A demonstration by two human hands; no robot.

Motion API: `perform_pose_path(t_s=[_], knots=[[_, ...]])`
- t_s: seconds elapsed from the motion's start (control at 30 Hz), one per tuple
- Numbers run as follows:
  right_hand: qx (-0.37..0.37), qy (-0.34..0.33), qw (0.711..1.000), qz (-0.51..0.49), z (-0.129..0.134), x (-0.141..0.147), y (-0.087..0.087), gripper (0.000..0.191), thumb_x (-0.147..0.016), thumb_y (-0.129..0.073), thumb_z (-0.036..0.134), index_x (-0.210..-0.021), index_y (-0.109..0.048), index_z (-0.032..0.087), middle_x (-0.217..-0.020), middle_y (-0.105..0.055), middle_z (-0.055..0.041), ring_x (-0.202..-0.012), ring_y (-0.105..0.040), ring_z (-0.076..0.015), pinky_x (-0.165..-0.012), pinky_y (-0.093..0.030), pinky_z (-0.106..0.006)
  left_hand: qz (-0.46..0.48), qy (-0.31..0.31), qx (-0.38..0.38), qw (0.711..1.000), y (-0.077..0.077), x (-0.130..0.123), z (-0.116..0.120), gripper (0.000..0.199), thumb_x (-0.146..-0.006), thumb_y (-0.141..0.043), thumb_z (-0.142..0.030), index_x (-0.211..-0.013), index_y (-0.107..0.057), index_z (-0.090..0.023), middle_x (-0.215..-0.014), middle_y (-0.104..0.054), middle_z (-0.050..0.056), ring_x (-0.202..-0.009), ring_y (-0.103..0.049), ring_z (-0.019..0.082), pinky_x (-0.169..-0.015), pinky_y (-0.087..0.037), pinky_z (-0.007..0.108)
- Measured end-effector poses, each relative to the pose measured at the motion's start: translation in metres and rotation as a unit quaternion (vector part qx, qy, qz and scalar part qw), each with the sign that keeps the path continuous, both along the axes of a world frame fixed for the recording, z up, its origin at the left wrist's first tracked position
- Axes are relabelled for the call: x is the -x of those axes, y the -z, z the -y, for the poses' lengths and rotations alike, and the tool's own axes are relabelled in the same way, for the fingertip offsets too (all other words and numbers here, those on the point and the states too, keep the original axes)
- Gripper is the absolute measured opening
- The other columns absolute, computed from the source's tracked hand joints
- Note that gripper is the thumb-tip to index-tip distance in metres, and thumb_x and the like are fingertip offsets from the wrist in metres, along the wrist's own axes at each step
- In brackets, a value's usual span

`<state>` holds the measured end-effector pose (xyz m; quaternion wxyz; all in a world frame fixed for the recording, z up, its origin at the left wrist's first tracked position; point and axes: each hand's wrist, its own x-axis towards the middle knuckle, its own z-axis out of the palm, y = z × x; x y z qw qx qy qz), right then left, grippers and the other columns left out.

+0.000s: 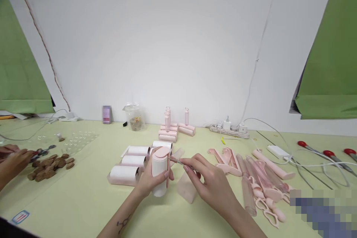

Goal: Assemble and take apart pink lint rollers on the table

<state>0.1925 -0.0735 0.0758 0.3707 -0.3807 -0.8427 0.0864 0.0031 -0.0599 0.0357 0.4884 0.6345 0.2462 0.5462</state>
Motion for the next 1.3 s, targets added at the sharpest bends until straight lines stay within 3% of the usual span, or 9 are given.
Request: perform_pose_path(t_s=[0.23, 0.47, 0.6, 0.73, 0.87, 1.07, 1.3], knots=[[-0.069, 0.019, 0.997, -0.014, -0.003, -0.004, 0.019, 0.025, -0.086, -0.040, 0.031, -0.104, -0.057, 0.027, -0.076, -0.057, -0.0026, -0.059, -0.054, -0.0113, -0.045, -0.040, -0.021, -0.064, -0.006, 0.048, 0.997, 0.000, 0.000, 0.002, 0.043, -0.067, -0.065, -0.028, -0.098, -0.035, -0.022, -0.104, -0.055, 0.009, -0.075, -0.059, 0.018, -0.070, -0.044, 0.033], [-0.169, 0.071, 0.981, 0.056, -0.007, 0.000, 0.034, 0.028, -0.088, -0.034, 0.026, -0.107, -0.055, 0.020, -0.080, -0.057, -0.0048, -0.057, -0.055, -0.0098, -0.043, -0.036, -0.019, -0.137, -0.047, 0.050, 0.988, 0.004, 0.000, 0.000, 0.038, -0.065, -0.066, -0.032, -0.094, -0.045, -0.021, -0.085, -0.052, 0.000, -0.080, -0.053, 0.018, -0.068, -0.040, 0.026], [-0.152, 0.103, 0.980, 0.071, -0.007, 0.003, 0.041, 0.030, -0.089, -0.031, 0.027, -0.107, -0.053, 0.019, -0.081, -0.059, -0.0050, -0.055, -0.056, -0.0097, -0.038, -0.034, -0.018, -0.207, -0.107, 0.034, 0.972, -0.002, 0.000, 0.001, 0.043, -0.067, -0.063, -0.033, -0.106, -0.046, -0.023, -0.093, -0.056, 0.002, -0.084, -0.052, 0.020, -0.070, -0.040, 0.028], [-0.087, 0.112, 0.989, 0.043, -0.005, 0.006, 0.044, 0.028, -0.088, -0.031, 0.029, -0.104, -0.053, 0.021, -0.087, -0.065, -0.0040, -0.065, -0.062, -0.0119, -0.045, -0.041, -0.018, -0.320, -0.212, -0.025, 0.923, -0.001, 0.000, 0.000, 0.045, -0.069, -0.059, -0.036, -0.111, -0.048, -0.026, -0.096, -0.060, 0.003, -0.089, -0.053, 0.025, -0.077, -0.038, 0.033], [-0.066, 0.114, 0.990, 0.040, -0.003, 0.008, 0.045, 0.027, -0.088, -0.033, 0.031, -0.102, -0.054, 0.023, -0.082, -0.068, -0.0021, -0.058, -0.062, -0.0117, -0.044, -0.040, -0.019, -0.288, -0.213, -0.029, 0.933, 0.006, -0.003, -0.003, 0.046, -0.072, -0.054, -0.029, -0.117, -0.043, -0.027, -0.103, -0.058, 0.003, -0.091, -0.054, 0.024, -0.074, -0.041, 0.030], [-0.126, 0.126, 0.981, 0.072, -0.003, 0.008, 0.047, 0.029, -0.088, -0.032, 0.029, -0.102, -0.057, 0.021, -0.072, -0.063, -0.0014, -0.050, -0.056, -0.0096, -0.038, -0.030, -0.018, -0.229, -0.234, -0.005, 0.945, 0.008, -0.008, -0.005, 0.036, -0.069, -0.055, -0.029, -0.104, -0.047, -0.024, -0.085, -0.059, 0.001, -0.074, -0.055, 0.019, -0.064, -0.040, 0.026], [-0.166, 0.122, 0.971, 0.117, -0.005, 0.013, 0.050, 0.031, -0.090, -0.029, 0.027, -0.110, -0.052, 0.021, -0.068, -0.060, -0.0003, -0.049, -0.054, -0.0091, -0.038, -0.025, -0.020, -0.291, -0.234, -0.018, 0.927, 0.009, -0.010, -0.001, 0.039, -0.062, -0.056, -0.021, -0.099, -0.047, -0.025, -0.080, -0.057, -0.001, -0.068, -0.053, 0.018, -0.057, -0.037, 0.023]])
